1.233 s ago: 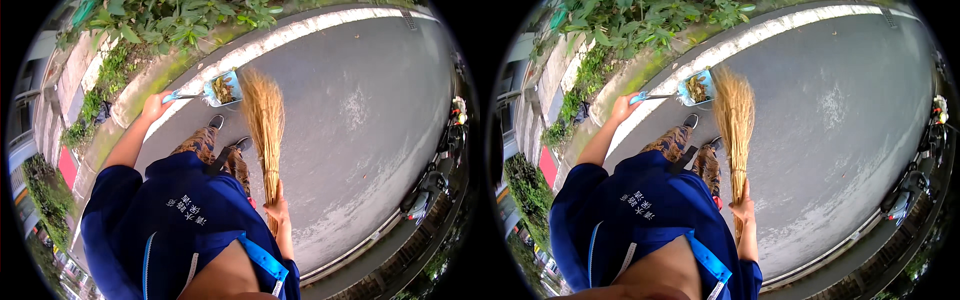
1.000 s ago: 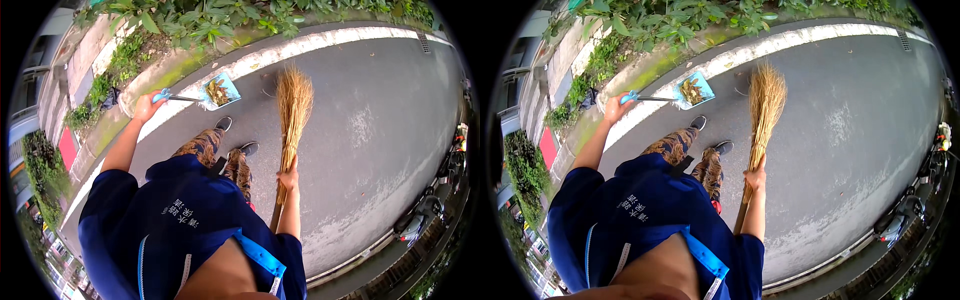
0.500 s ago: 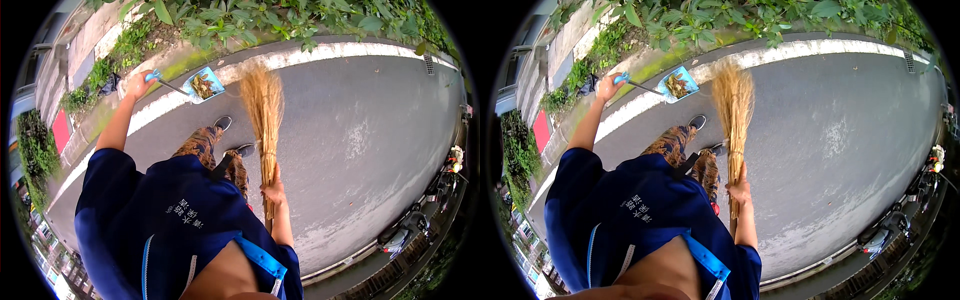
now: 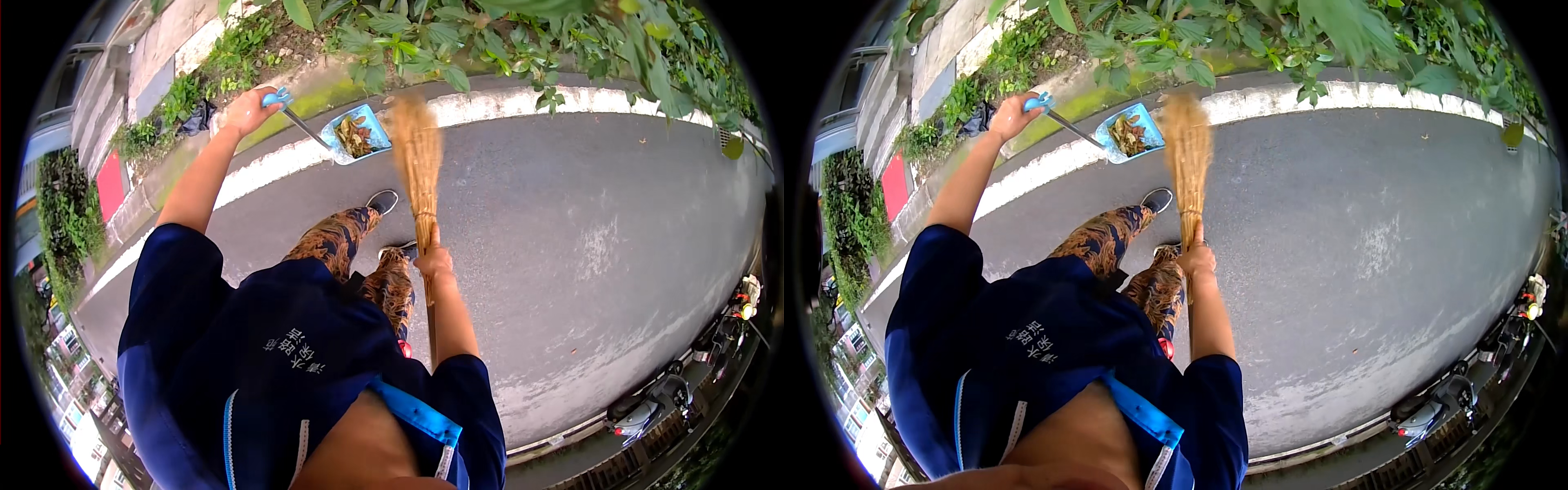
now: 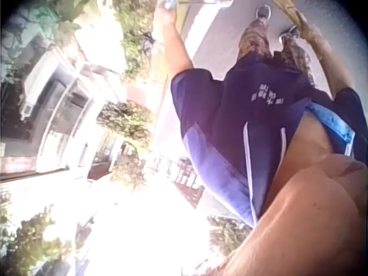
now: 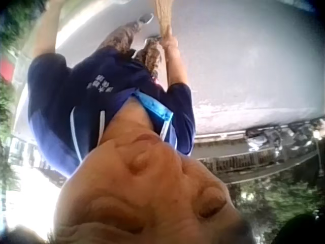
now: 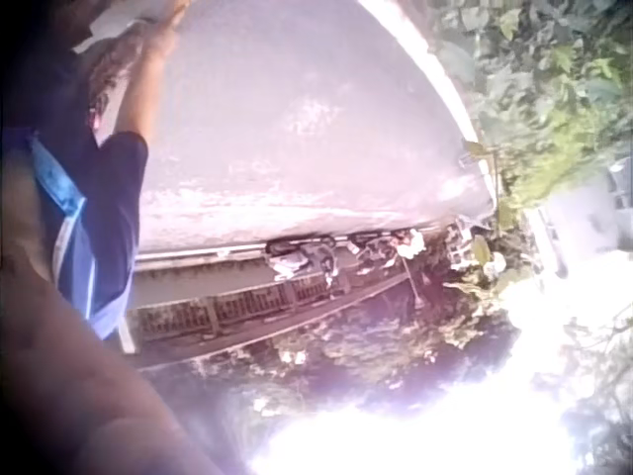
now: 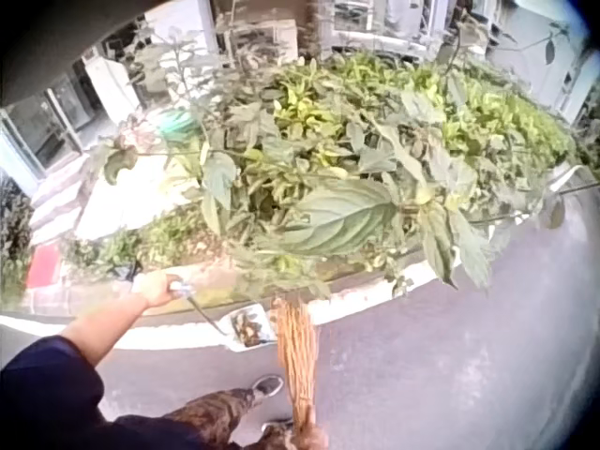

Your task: The person sweeps leaves and debris from an outdoor asphalt path using a long-handled broom and a dustpan.

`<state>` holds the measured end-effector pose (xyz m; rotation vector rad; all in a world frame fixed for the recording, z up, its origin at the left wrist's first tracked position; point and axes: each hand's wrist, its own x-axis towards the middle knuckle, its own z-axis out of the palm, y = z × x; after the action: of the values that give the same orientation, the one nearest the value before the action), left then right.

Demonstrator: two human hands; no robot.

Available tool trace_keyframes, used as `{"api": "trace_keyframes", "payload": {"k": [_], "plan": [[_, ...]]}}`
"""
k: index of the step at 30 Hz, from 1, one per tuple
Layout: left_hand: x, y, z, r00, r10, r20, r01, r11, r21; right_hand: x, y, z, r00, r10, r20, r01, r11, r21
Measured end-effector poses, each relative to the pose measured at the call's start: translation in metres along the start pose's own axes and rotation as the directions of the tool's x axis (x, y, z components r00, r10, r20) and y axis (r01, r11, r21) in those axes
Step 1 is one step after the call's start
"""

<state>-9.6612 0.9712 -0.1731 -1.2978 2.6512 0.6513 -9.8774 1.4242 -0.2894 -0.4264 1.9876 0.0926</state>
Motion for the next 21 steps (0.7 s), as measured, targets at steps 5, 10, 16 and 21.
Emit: {"api": "trace_keyframes", "payload": {"k": [5, 10, 16, 21], "plan": [[-0.013, -0.021, 0.003, 1.000, -0.003, 0.005, 0.003, 1.000, 0.003, -0.107, 0.006, -0.038, 0.980, -0.126, 0.151, 0.156, 0.966, -0.206], [-0.023, -0.031, 0.010, 0.998, 0.016, -0.059, -0.019, 0.998, -0.054, -0.199, 0.053, -0.041, 0.987, -0.079, 0.139, 0.087, 0.995, -0.051], [-0.061, -0.061, 0.028, 0.998, 0.025, -0.052, -0.032, 0.989, -0.146, -0.207, 0.066, -0.024, 0.996, -0.065, -0.063, 0.084, 0.920, 0.383], [-0.069, -0.002, 0.015, 0.998, 0.051, 0.027, -0.044, 0.978, -0.205, -0.195, 0.099, 0.034, 0.989, 0.005, -0.148, 0.129, 0.468, 0.874]]}}
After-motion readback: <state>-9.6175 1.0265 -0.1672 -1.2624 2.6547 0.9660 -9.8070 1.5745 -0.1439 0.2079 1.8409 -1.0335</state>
